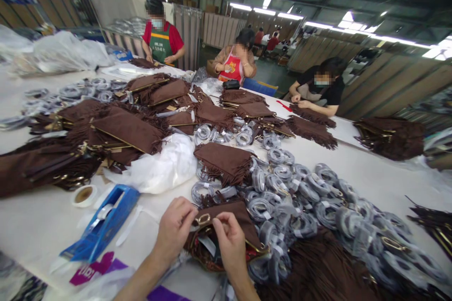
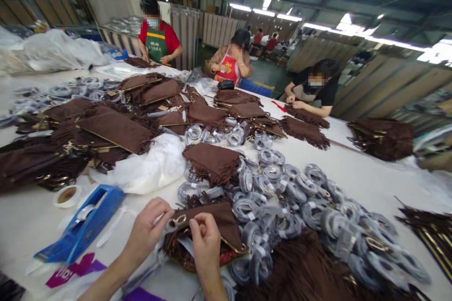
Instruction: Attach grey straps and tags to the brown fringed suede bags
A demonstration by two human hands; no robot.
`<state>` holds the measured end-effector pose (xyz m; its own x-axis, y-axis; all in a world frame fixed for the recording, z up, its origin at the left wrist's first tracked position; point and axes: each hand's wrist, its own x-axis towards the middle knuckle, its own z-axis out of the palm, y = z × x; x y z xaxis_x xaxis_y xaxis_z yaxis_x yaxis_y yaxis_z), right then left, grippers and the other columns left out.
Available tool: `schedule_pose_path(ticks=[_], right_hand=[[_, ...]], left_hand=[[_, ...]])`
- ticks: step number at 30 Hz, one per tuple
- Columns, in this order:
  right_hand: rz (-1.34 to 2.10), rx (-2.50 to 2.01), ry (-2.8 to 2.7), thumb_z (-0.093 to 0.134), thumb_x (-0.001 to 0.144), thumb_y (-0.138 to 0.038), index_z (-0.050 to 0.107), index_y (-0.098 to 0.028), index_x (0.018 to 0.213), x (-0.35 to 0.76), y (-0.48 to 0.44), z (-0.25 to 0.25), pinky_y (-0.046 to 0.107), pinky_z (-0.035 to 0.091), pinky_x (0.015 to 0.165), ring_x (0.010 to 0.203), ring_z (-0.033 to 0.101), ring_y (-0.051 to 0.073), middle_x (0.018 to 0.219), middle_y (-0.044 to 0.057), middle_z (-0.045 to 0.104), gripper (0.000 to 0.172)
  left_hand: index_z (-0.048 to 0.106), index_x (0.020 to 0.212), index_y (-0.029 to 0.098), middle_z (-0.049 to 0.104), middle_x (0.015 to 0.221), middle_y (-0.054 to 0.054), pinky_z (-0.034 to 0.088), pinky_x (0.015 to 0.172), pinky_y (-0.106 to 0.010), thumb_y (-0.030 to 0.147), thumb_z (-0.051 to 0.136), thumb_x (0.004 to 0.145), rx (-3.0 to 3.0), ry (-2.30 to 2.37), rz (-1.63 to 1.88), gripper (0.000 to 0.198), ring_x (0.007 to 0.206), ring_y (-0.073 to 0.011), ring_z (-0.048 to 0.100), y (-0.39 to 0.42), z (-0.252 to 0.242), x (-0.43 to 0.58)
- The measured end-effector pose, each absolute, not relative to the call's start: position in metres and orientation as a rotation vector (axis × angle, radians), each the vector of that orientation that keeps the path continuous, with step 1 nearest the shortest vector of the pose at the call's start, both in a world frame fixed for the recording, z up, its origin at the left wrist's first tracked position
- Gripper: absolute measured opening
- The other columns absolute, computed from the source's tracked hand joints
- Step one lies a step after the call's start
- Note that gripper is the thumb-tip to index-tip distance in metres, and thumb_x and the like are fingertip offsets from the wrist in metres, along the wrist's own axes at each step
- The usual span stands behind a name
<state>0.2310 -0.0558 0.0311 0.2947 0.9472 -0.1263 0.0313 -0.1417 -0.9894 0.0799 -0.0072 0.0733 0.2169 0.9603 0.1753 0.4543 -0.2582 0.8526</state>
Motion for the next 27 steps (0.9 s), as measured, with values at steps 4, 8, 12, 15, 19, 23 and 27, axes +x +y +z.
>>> schedule_pose_path(ticks=[4,8,12,15,19,23,27], right_hand=[[0.751,-1.364,-1.218,0.054,0.09,-0.029,0.064,-0.022,0.094,0.235,-0.053,0.047,0.03,0.047,0.078,0.089,0.058,0.02,0.095,0.006,0.062,0.012],[0.708,-1.352,-1.131,0.059,0.087,-0.027,0.058,-0.023,0.107,0.235,-0.049,0.051,0.028,0.048,0.068,0.078,0.057,0.016,0.105,0.008,0.059,0.02],[0.822,-1.328,-0.841,0.056,0.088,-0.03,0.051,-0.023,0.092,0.239,-0.05,0.047,0.024,0.044,0.057,0.061,0.049,0.012,0.08,-0.001,0.052,0.01],[0.946,-1.259,-1.016,0.055,0.089,-0.028,0.057,-0.021,0.084,0.238,-0.05,0.049,0.026,0.046,0.065,0.07,0.054,0.015,0.076,0.0,0.056,0.009],[0.908,-1.287,-1.205,0.054,0.09,-0.027,0.062,-0.02,0.102,0.232,-0.039,0.055,0.029,0.047,0.074,0.082,0.059,0.018,0.098,0.007,0.064,0.016],[0.767,-1.215,-1.375,0.054,0.092,-0.025,0.066,-0.023,0.091,0.239,-0.02,0.063,0.031,0.046,0.081,0.087,0.059,0.018,0.089,0.003,0.065,0.013],[0.8,-1.164,-1.374,0.057,0.09,-0.024,0.068,-0.023,0.083,0.25,-0.003,0.065,0.03,0.044,0.081,0.085,0.059,0.017,0.087,0.002,0.065,0.013]], left_hand=[[0.06,0.068,0.02,0.057,0.077,-0.003,0.04,0.07,-0.028,0.024,0.047,0.092,2.014,1.157,0.93,0.027,0.078,-0.0178,0.053,0.001,0.106,0.089],[0.061,0.066,0.019,0.056,0.077,-0.002,0.043,0.071,-0.027,0.024,0.05,0.089,1.847,1.103,0.982,0.026,0.077,-0.0163,0.054,0.003,0.113,0.104],[0.059,0.07,0.018,0.059,0.07,0.0,0.047,0.064,-0.027,0.038,0.058,0.082,1.156,1.143,1.015,0.023,0.065,-0.0146,0.056,0.009,0.099,0.106],[0.058,0.07,0.018,0.059,0.068,0.001,0.047,0.068,-0.028,0.042,0.061,0.078,0.973,1.163,1.033,0.026,0.067,-0.0152,0.056,0.011,0.089,0.105],[0.06,0.064,0.018,0.054,0.075,0.0,0.043,0.075,-0.027,0.03,0.058,0.083,1.416,1.14,1.059,0.023,0.077,-0.0157,0.054,0.008,0.093,0.11],[0.064,0.067,0.018,0.052,0.083,-0.002,0.042,0.08,-0.028,0.023,0.055,0.086,1.598,1.078,1.042,0.022,0.085,-0.0166,0.053,0.01,0.102,0.117],[0.065,0.067,0.018,0.052,0.085,-0.002,0.042,0.082,-0.029,0.02,0.057,0.086,1.628,1.047,1.043,0.02,0.087,-0.0172,0.054,0.024,0.098,0.123]])
